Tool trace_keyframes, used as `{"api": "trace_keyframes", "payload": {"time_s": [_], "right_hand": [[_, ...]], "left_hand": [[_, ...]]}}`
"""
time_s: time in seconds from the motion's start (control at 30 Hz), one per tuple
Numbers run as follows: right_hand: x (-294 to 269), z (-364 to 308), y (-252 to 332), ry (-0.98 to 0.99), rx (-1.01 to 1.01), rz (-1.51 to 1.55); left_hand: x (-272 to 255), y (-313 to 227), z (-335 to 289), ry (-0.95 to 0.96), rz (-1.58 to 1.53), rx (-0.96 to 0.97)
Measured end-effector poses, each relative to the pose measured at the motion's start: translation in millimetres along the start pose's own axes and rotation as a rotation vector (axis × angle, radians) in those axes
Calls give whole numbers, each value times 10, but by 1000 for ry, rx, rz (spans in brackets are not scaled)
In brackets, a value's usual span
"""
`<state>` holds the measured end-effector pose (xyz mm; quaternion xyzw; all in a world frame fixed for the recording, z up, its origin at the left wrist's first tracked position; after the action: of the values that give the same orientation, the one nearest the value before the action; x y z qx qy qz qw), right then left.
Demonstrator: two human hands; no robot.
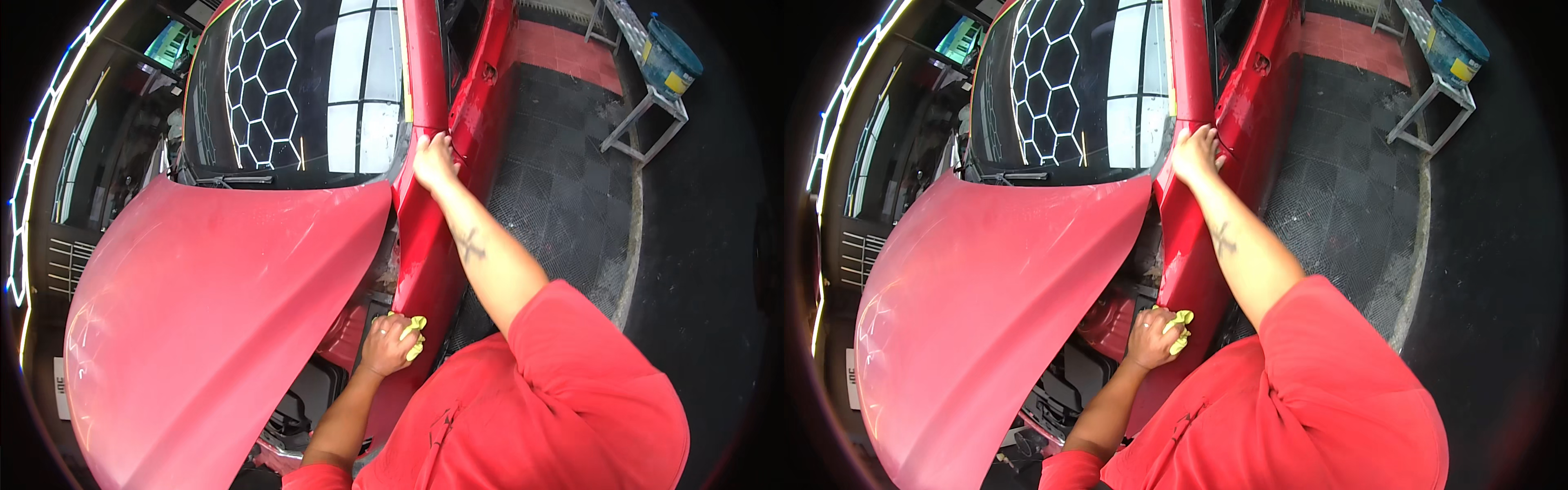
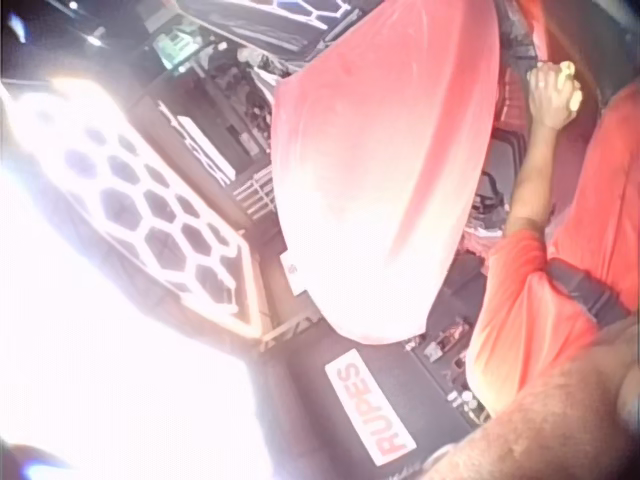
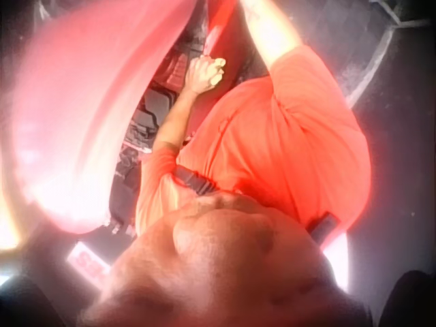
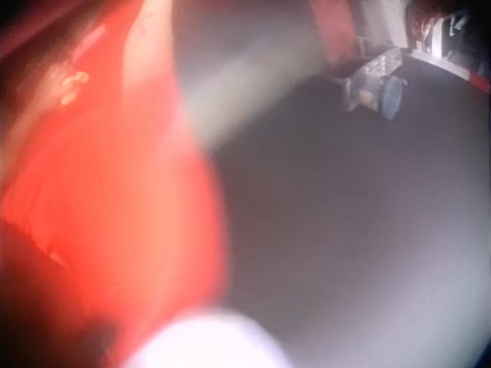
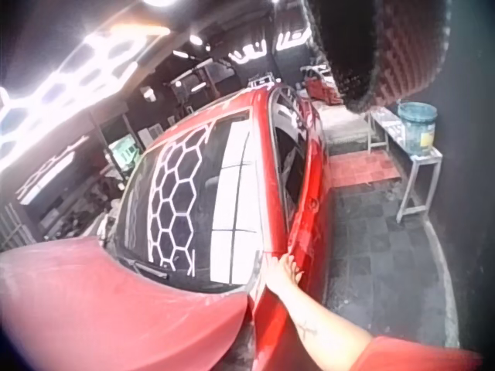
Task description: The person sands the front fender of a red car using a piece of sandpaper and a yellow cloth.
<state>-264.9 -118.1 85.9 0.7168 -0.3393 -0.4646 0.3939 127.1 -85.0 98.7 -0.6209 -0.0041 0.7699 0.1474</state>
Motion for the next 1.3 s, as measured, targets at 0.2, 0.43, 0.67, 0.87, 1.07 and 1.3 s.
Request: {"api": "trace_keyframes", "payload": {"time_s": [0.2, 0.43, 0.67, 0.87, 1.07, 1.3], "right_hand": [[-364, 197, -259, 82, -33, -272], [-1555, -477, -1193, 9, 20, 630], [-1419, -926, -2401, 102, 231, 642], [-1575, -1147, -2844, 118, 251, 600], [-1739, -1087, -3112, 44, 447, 764], [-1180, -192, -1648, 153, -282, 452]], "left_hand": [[16, -4, -35, -9, -9, 10], [63, 4, 74, 28, 13, -39], [275, 565, 2076, -104, 307, -184], [326, 931, 3816, -130, 489, -140], [783, 1110, 4086, 76, 402, -118], [718, 384, 2576, 287, 219, -70]]}}
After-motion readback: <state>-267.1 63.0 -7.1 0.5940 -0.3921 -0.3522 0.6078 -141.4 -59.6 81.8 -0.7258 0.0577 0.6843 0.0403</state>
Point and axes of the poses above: each hand's wrist, its own z-axis towards the middle knuckle, its own x-axis out of the palm, y = z × x, the point moved 6 cm from there along z, towards the middle knuckle, and after that the axes turned 1 degree about -z, right-handed, at the moved point
